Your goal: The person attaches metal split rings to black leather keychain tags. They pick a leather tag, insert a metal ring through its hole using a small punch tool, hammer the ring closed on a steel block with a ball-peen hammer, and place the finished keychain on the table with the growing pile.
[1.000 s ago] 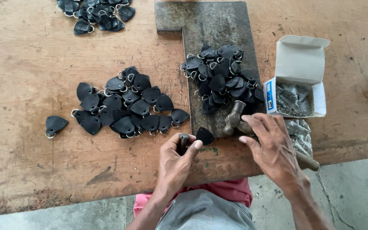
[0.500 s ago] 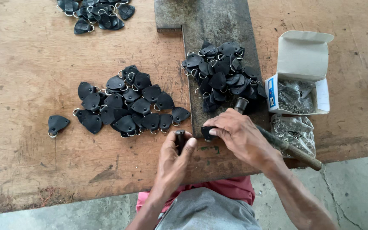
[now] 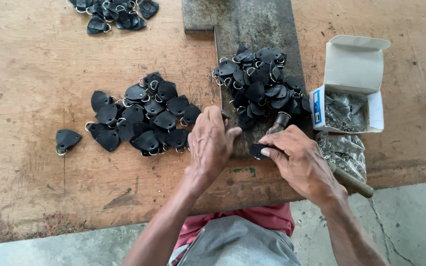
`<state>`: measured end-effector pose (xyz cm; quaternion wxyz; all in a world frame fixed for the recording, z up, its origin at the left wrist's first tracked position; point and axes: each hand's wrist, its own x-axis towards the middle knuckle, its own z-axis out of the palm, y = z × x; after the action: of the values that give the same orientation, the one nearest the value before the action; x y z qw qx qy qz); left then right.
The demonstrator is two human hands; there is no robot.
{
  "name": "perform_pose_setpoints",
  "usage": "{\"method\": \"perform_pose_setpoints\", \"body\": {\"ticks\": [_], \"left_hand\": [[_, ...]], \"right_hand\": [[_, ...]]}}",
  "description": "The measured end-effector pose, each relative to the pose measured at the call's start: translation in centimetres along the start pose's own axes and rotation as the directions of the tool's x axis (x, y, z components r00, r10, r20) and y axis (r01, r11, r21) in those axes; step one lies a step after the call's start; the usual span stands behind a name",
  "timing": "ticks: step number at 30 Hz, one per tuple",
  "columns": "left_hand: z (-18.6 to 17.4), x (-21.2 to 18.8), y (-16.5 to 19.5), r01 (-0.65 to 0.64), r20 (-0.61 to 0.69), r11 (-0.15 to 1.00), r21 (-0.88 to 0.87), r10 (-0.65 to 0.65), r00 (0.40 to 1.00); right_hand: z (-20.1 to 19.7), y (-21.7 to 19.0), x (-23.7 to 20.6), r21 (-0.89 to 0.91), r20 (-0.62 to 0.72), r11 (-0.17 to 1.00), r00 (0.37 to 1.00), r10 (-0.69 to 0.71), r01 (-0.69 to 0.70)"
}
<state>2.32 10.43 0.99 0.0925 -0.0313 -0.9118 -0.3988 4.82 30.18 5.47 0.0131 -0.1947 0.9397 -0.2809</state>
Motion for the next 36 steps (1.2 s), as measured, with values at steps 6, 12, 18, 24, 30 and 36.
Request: {"method": "perform_pose_setpoints", "body": {"ticks": [6,12,18,24,30,36], "left_hand": [[-3.3,-1.9,-0.9,0.353,0.326,0.911,-0.216,-0.273,0.905],[-5.2,-3.4,-3.8,0.463,0.339,0.406,-0.788,-0.341,0.877],[-5.9,-6.0,-4.8,0.279,0.195,0.241,-0.929,-0.323,0.926],[-5.4,-5.6,-4.0,0.41,0.339,0.131,-0.903,-0.372,0.864],[-4.1,-5.2,-3.4,0.402,0.343,0.29,-0.869,-0.232,0.91],[-2.8,-4.8,-2.3,0.278,0.282,0.563,-0.778,-0.082,0.956]], "right_hand": [[0.9,0.2,0.9,0.038,0.136,0.999,0.991,0.007,-0.012],[2.9,-0.7,2.8,0.002,0.058,0.987,0.985,-0.162,0.162],[1.9,-0.6,1.3,0.007,0.15,0.985,0.974,-0.171,0.172],[3.2,-0.2,1.1,-0.013,0.12,0.982,0.975,-0.188,0.191],[3.2,-0.1,0.7,0.011,0.115,0.982,0.975,-0.188,0.188],[3.4,-0.3,0.9,0.023,0.108,0.984,0.978,-0.179,0.178]]}}
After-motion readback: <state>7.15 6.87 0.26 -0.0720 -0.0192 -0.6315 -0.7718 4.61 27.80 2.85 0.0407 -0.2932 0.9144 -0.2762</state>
